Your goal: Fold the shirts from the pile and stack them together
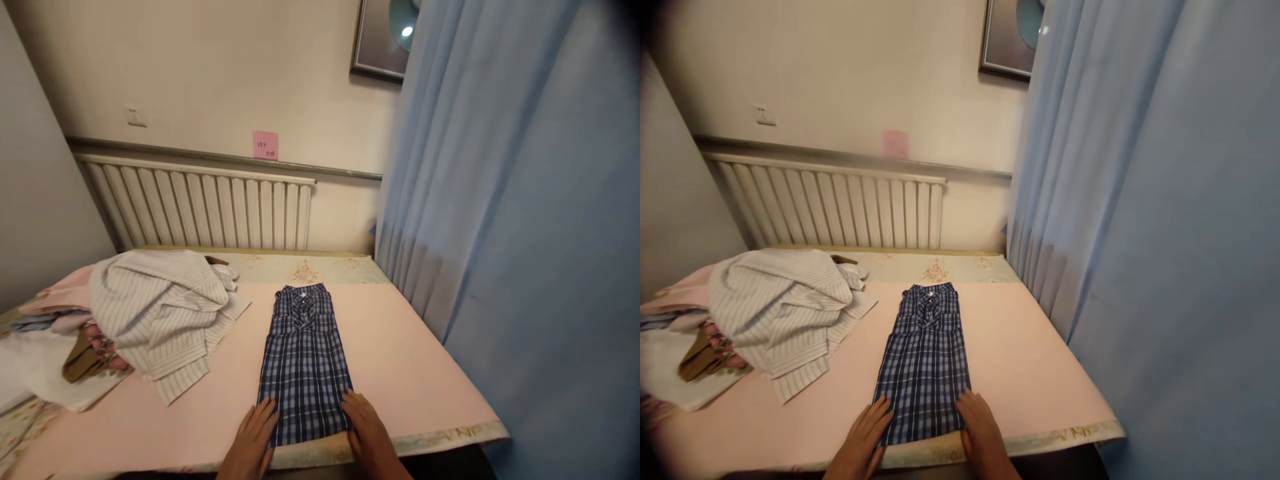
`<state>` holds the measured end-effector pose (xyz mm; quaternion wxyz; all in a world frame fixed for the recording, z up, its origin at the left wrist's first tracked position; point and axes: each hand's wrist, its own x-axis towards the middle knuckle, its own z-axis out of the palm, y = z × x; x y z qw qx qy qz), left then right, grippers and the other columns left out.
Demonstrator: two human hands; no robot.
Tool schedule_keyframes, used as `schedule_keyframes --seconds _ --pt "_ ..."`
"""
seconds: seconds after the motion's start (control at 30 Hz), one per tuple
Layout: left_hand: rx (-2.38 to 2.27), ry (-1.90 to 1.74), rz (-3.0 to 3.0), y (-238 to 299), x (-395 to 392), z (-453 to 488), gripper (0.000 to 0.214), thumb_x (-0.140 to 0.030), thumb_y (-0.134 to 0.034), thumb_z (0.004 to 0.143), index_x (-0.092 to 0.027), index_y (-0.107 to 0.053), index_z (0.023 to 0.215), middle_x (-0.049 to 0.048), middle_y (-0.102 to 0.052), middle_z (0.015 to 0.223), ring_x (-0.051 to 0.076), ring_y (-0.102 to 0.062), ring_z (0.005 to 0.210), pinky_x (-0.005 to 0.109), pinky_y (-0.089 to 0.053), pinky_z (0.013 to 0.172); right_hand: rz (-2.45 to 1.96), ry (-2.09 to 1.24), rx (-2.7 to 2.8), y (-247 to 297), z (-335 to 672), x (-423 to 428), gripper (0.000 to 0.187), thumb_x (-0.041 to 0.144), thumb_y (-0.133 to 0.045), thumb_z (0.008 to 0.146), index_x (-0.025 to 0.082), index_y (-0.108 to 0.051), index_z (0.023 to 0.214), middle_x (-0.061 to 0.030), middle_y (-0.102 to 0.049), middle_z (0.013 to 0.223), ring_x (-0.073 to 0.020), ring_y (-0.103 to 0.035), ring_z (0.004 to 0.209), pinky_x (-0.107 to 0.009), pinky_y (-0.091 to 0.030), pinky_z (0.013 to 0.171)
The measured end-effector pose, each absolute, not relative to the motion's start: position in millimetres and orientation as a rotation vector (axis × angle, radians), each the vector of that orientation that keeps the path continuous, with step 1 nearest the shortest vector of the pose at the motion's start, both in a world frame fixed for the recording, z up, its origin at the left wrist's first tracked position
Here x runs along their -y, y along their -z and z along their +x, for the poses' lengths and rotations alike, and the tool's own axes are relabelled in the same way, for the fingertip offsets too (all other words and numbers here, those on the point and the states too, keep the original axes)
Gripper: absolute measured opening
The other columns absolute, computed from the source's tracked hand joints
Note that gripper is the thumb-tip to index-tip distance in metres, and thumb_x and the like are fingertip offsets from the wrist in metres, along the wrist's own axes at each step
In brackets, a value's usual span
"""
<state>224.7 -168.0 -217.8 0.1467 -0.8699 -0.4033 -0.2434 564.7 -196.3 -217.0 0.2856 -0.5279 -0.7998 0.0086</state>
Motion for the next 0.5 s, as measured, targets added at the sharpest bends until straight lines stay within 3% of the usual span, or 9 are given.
schedule_keyframes --seconds 0.27,0.5 --pt "1.372 0.960 -2.572 208.9 164.5 222.5 0.058 -0.008 -0.046 0.072 -0.026 -0.059 0.124 0.0043 -0.059 0.133 0.021 -0.052 0.125 0.037 -0.047 0.103 -1.399 -0.083 2.011 204.2 570.7 183.9 0.063 0.008 -0.046 0.058 0.022 -0.063 0.118 -0.0087 -0.060 0.128 -0.0262 -0.055 0.119 -0.048 -0.044 0.101" --pt "1.387 1.122 -2.537 183.2 182.3 214.9 0.048 -0.014 -0.044 0.078 -0.028 -0.063 0.119 0.0037 -0.065 0.124 0.021 -0.061 0.115 0.035 -0.050 0.100 -1.173 -0.043 2.007 155.8 567.3 197.9 0.030 0.031 -0.053 0.079 0.026 -0.064 0.107 -0.0086 -0.067 0.117 -0.0290 -0.059 0.113 -0.050 -0.046 0.096"
